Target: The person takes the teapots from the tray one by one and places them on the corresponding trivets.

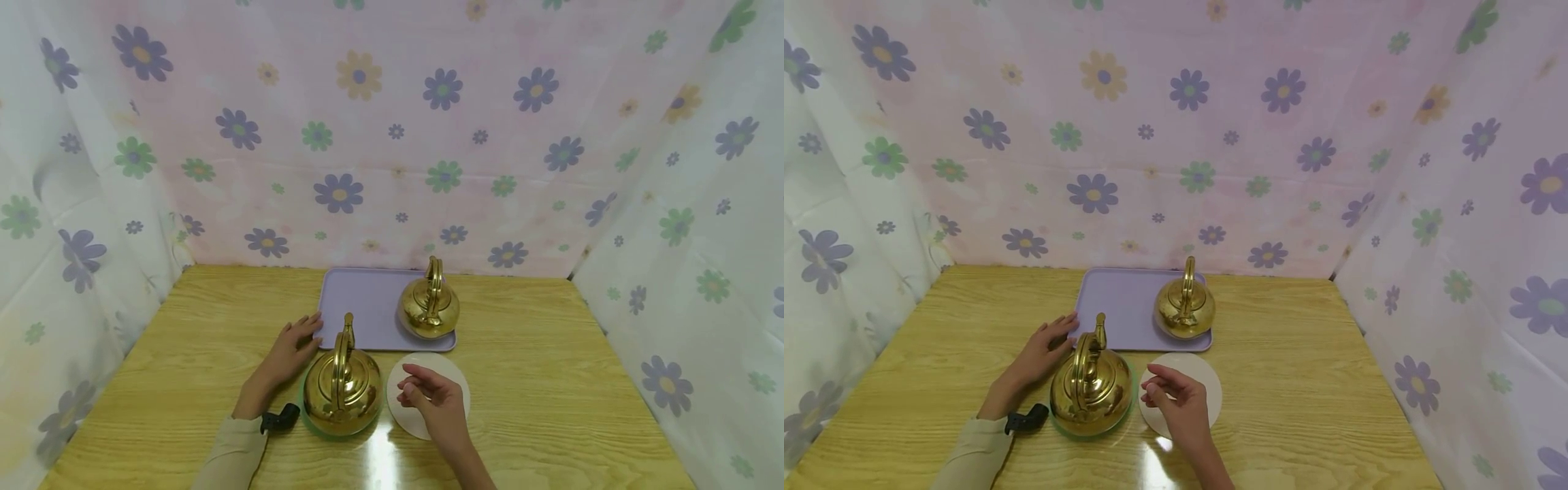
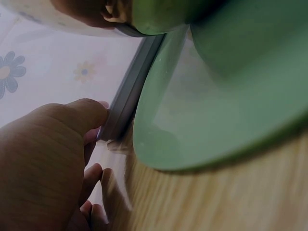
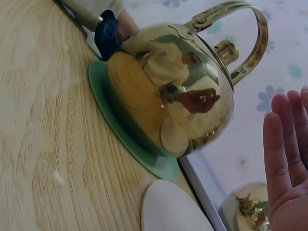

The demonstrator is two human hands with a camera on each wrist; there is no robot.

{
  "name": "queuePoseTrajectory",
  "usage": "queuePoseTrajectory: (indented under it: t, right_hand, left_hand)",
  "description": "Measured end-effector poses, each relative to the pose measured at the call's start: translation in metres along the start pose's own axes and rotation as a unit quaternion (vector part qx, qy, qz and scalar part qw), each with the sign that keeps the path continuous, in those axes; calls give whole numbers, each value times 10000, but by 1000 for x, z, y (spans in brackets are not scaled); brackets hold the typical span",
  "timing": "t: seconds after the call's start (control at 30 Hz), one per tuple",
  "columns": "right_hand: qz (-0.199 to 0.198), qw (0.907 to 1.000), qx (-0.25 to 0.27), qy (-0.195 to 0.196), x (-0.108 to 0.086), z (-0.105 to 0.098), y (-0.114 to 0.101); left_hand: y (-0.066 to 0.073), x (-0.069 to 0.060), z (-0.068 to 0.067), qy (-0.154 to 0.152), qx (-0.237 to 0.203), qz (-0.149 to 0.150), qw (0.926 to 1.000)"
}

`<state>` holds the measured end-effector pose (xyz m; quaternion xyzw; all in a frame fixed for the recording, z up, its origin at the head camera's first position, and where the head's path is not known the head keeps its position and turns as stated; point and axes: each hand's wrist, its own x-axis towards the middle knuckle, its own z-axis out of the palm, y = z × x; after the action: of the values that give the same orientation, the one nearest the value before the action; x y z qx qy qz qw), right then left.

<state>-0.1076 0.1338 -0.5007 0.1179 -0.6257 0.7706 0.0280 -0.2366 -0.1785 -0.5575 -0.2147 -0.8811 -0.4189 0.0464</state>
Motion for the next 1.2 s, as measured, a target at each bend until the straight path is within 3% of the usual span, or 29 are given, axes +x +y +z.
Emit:
queuePoseTrajectory:
  t: [0.43,0.77,1.2]
  right_hand:
    - [-188,9989,-408,-166,11,-23,-1]
    - [-528,9980,-341,-119,28,-37,0]
    - [-435,9987,-261,33,46,-52,0]
  left_hand:
    - [-2,0,0,21,48,31,10000]
    - [-1,1,0,16,52,23,10000]
    - [-2,0,1,52,94,23,9999]
